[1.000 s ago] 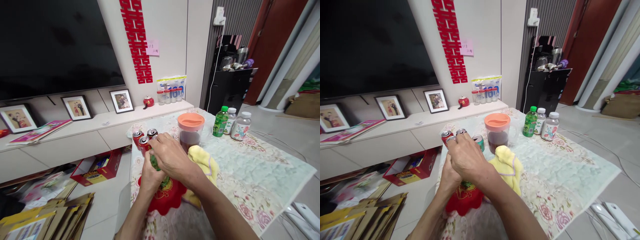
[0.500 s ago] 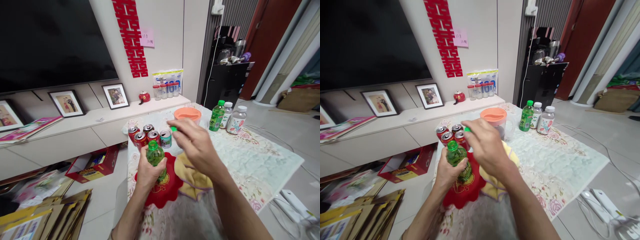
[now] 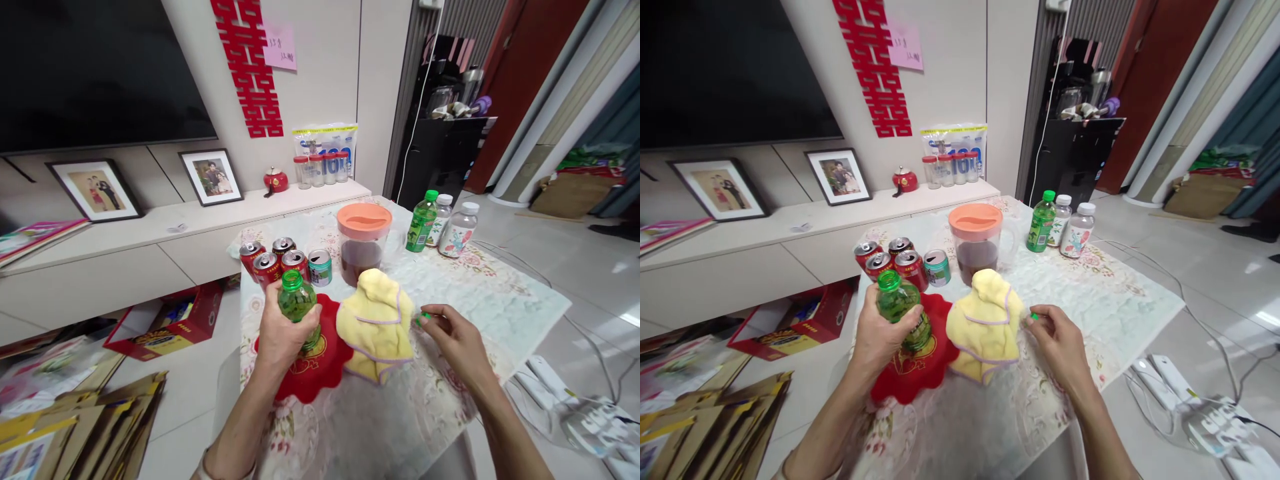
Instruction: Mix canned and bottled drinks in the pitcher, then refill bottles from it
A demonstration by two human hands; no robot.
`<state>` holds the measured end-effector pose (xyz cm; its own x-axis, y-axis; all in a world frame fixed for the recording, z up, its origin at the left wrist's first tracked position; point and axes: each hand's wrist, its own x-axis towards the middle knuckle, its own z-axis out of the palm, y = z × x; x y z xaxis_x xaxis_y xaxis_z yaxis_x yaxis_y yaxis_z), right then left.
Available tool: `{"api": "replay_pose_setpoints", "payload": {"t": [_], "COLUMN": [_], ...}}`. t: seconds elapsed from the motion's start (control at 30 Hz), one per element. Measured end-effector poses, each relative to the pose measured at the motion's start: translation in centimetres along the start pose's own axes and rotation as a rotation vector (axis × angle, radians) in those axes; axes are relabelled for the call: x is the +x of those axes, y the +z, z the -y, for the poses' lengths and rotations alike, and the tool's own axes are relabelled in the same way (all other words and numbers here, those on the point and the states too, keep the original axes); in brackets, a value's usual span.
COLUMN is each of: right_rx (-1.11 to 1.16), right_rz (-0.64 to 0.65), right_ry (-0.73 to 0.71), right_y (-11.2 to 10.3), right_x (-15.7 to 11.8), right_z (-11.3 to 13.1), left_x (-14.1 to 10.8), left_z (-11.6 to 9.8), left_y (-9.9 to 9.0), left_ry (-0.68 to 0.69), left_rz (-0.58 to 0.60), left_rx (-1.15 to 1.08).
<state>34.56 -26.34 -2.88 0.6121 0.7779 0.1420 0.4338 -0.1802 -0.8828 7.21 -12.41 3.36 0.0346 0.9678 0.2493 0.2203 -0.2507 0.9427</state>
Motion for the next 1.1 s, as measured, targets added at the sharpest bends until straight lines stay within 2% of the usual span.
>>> {"api": "replay_pose_setpoints", "payload": {"t": [0.2, 0.37, 0.43, 0.5, 0.57, 0.67, 0.7, 0.77, 0.83, 0.9, 1.03, 1.1], "right_rx": [-0.203, -0.306, -0.304, -0.207, -0.016, 0.231, 0.257, 0.241, 0.201, 0.147, -0.033, -0.077], "right_rz": [0.062, 0.146, 0.152, 0.16, 0.269, 0.647, 0.733, 0.804, 0.753, 0.645, 0.406, 0.347], "right_ry": [-0.115, -0.228, -0.262, -0.245, -0.18, -0.119, -0.127, -0.167, -0.218, -0.252, -0.243, -0.245], "right_y": [0.4, -0.5, -0.9, -1.0, -0.4, 1.6, 2.4, 3.7, 4.3, 4.2, 3.6, 3.7], "right_x": [-0.9, -1.5, -1.8, -2.5, -3.6, -5.6, -6.1, -6.5, -6.1, -5.2, -3.7, -3.9], "right_z": [-0.7, -0.8, -0.5, 0.3, 1.6, 3.8, 4.4, 5.3, 5.3, 4.7, 3.0, 2.7], "left_x": [0.0, -0.1, -0.1, -0.1, -0.1, -0.1, -0.1, -0.1, -0.1, -0.1, -0.2, -0.2], "left_z": [-0.1, -0.2, -0.2, -0.3, -0.2, 0.0, 0.1, 0.2, 0.3, 0.4, 0.2, 0.2], "left_y": [0.0, -0.1, -0.1, -0.1, 0.0, 0.0, 0.0, 0.0, -0.1, -0.1, -0.1, -0.1], "left_ry": [-0.01, -0.013, -0.03, -0.035, -0.025, -0.002, 0.004, 0.011, 0.012, 0.011, 0.003, 0.004], "left_rz": [-0.006, -0.01, -0.015, -0.007, 0.004, 0.001, 0.002, 0.0, 0.002, 0.007, 0.023, 0.029], "left_rx": [0.0, 0.032, 0.05, 0.047, 0.016, -0.019, -0.022, -0.017, -0.016, -0.019, -0.035, -0.043]}}
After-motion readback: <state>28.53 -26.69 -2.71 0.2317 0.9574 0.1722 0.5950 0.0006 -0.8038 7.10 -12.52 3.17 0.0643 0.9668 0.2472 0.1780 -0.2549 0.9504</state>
